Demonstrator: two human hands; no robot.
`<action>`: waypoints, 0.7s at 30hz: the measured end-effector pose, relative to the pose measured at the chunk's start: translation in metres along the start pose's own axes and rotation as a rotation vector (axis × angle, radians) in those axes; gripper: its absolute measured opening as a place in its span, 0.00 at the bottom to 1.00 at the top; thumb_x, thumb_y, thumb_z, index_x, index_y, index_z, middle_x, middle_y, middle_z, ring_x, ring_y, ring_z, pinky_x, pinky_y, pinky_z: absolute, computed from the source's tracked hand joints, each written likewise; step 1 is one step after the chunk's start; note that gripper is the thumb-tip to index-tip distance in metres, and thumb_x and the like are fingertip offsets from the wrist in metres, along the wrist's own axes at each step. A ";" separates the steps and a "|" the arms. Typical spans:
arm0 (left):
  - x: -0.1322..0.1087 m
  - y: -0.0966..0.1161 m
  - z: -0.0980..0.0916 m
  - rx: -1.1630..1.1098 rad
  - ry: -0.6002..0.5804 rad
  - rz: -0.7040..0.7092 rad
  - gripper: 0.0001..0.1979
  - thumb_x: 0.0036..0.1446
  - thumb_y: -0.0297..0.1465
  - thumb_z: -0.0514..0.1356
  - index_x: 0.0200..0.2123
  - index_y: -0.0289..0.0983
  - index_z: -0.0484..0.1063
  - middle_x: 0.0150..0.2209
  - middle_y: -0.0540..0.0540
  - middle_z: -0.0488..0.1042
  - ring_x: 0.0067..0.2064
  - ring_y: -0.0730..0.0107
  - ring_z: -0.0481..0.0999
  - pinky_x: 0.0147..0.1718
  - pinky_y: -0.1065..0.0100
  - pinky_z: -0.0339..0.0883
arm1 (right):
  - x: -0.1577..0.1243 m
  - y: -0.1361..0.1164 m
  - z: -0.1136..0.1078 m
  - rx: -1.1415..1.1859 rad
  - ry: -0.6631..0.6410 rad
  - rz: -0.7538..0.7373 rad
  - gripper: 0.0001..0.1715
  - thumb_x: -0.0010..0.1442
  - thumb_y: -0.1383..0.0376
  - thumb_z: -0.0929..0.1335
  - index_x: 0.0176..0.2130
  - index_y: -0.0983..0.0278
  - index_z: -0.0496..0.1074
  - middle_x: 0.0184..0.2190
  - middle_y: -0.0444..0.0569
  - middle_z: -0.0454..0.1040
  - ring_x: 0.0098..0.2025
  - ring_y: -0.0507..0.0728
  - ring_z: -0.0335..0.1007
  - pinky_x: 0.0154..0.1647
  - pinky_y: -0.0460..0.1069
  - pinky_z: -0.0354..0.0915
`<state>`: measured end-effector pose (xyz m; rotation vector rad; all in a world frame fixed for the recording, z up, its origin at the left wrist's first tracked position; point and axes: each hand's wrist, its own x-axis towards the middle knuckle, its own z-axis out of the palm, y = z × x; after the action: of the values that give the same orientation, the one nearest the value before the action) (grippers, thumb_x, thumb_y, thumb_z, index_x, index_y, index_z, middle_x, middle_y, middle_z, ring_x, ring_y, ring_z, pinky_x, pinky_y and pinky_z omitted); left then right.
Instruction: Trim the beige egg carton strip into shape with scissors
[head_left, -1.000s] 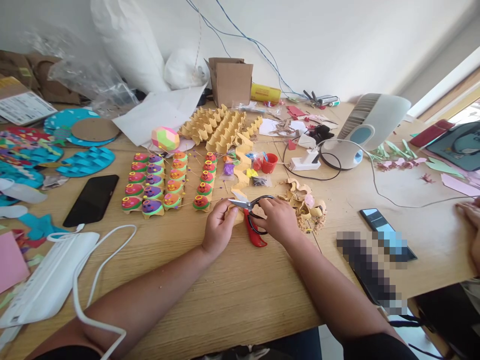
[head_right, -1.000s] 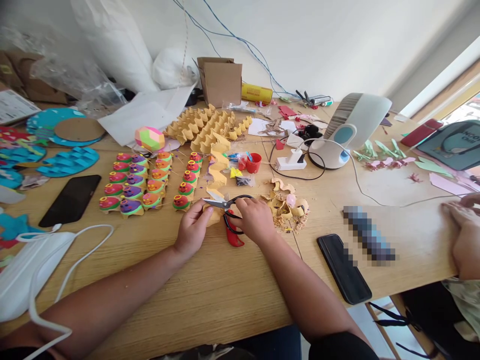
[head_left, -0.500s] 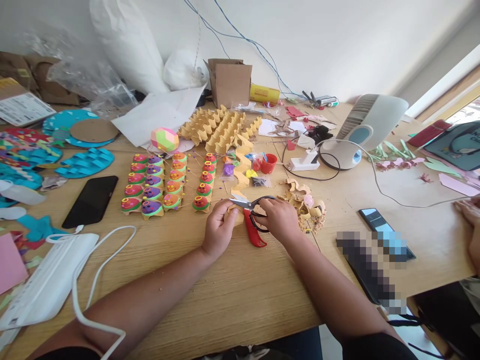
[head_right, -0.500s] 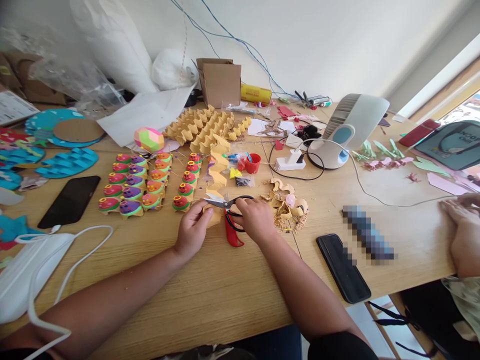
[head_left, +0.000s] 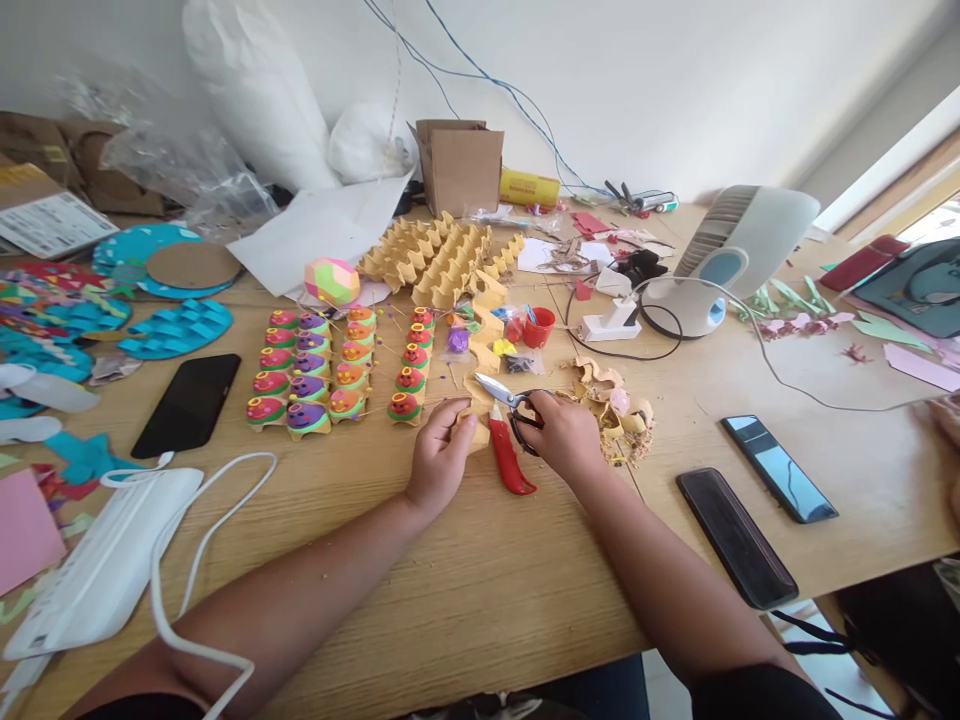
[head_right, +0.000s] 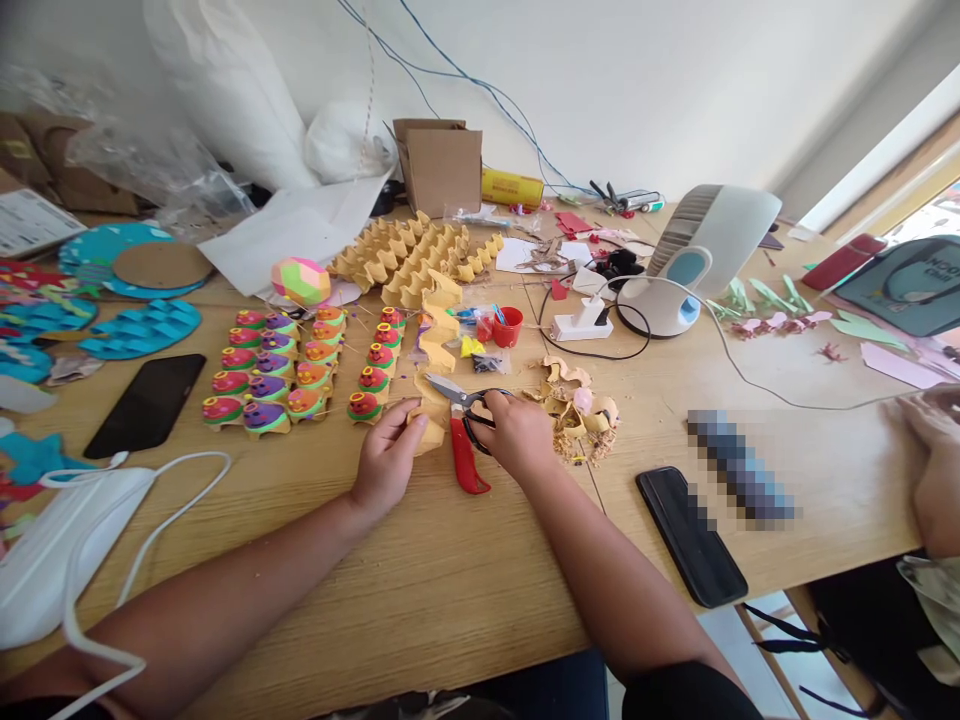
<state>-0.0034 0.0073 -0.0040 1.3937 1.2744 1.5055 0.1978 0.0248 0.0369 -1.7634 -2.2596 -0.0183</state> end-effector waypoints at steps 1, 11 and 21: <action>0.000 0.000 0.000 -0.005 0.000 -0.011 0.13 0.64 0.37 0.62 0.47 0.38 0.80 0.49 0.42 0.81 0.54 0.58 0.79 0.60 0.58 0.69 | -0.001 -0.001 -0.001 0.015 0.015 -0.012 0.14 0.67 0.53 0.69 0.43 0.61 0.77 0.33 0.49 0.82 0.35 0.59 0.74 0.32 0.50 0.51; 0.000 0.001 -0.002 -0.039 -0.087 -0.024 0.13 0.67 0.37 0.60 0.49 0.39 0.78 0.51 0.42 0.81 0.55 0.57 0.78 0.57 0.59 0.69 | -0.002 -0.006 -0.003 0.085 0.057 -0.138 0.14 0.64 0.56 0.73 0.46 0.61 0.76 0.45 0.54 0.80 0.48 0.64 0.73 0.47 0.53 0.63; 0.000 0.009 -0.002 0.004 -0.098 0.041 0.12 0.68 0.36 0.59 0.48 0.39 0.78 0.51 0.42 0.80 0.55 0.58 0.77 0.60 0.58 0.67 | -0.004 -0.005 -0.001 -0.004 0.078 -0.153 0.13 0.65 0.55 0.74 0.43 0.61 0.77 0.41 0.53 0.80 0.46 0.62 0.72 0.43 0.52 0.61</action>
<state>-0.0044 0.0043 0.0049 1.4860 1.1962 1.4438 0.1940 0.0199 0.0376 -1.5603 -2.3336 -0.1198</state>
